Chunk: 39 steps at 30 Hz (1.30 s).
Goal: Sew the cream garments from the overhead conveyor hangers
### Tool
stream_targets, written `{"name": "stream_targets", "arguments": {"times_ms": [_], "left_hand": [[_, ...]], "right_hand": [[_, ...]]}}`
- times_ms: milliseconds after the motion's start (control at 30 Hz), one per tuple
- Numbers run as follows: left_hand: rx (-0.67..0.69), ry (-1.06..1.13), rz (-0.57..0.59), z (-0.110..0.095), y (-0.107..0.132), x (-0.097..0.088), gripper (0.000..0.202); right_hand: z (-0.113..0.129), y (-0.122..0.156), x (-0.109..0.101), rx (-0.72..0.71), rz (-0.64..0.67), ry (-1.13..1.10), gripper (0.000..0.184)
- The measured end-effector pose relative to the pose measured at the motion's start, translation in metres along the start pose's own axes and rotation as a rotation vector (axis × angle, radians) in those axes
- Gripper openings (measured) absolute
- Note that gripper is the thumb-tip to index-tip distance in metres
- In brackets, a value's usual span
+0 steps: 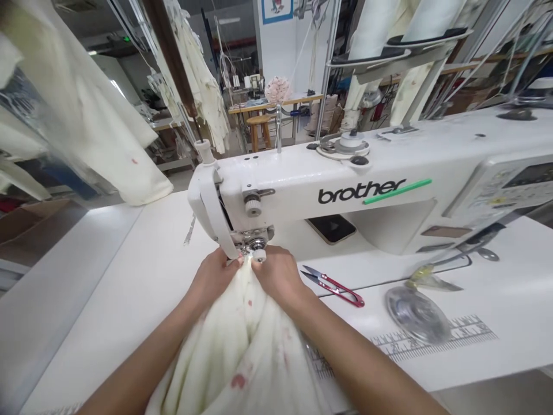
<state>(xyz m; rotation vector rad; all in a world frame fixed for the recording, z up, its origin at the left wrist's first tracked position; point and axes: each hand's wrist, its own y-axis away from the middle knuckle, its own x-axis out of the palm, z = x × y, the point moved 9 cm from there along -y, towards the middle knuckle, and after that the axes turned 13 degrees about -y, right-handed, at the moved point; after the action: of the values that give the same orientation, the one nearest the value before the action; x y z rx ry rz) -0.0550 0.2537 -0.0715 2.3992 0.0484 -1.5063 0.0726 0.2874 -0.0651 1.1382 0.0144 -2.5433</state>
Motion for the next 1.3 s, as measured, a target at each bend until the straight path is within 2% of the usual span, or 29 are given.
{"name": "stream_targets", "arguments": {"times_ms": [400,633,1067,1300], "left_hand": [[0.088,0.064,-0.083,-0.006,-0.004,-0.003,0.021],[0.074,0.035,-0.101,-0.006,-0.004,-0.003,0.017],[0.059,-0.05,-0.161,-0.003,-0.011,-0.003,0.019],[0.102,-0.042,-0.22,-0.007,-0.014,-0.006,0.025]], "right_hand": [[0.004,0.0,-0.004,-0.102,-0.081,0.055,0.016],[0.005,0.0,-0.002,-0.149,-0.09,0.072,0.016],[-0.006,-0.007,0.001,-0.033,-0.125,0.075,0.015],[-0.009,-0.012,0.008,-0.05,-0.142,0.094,0.009]]}}
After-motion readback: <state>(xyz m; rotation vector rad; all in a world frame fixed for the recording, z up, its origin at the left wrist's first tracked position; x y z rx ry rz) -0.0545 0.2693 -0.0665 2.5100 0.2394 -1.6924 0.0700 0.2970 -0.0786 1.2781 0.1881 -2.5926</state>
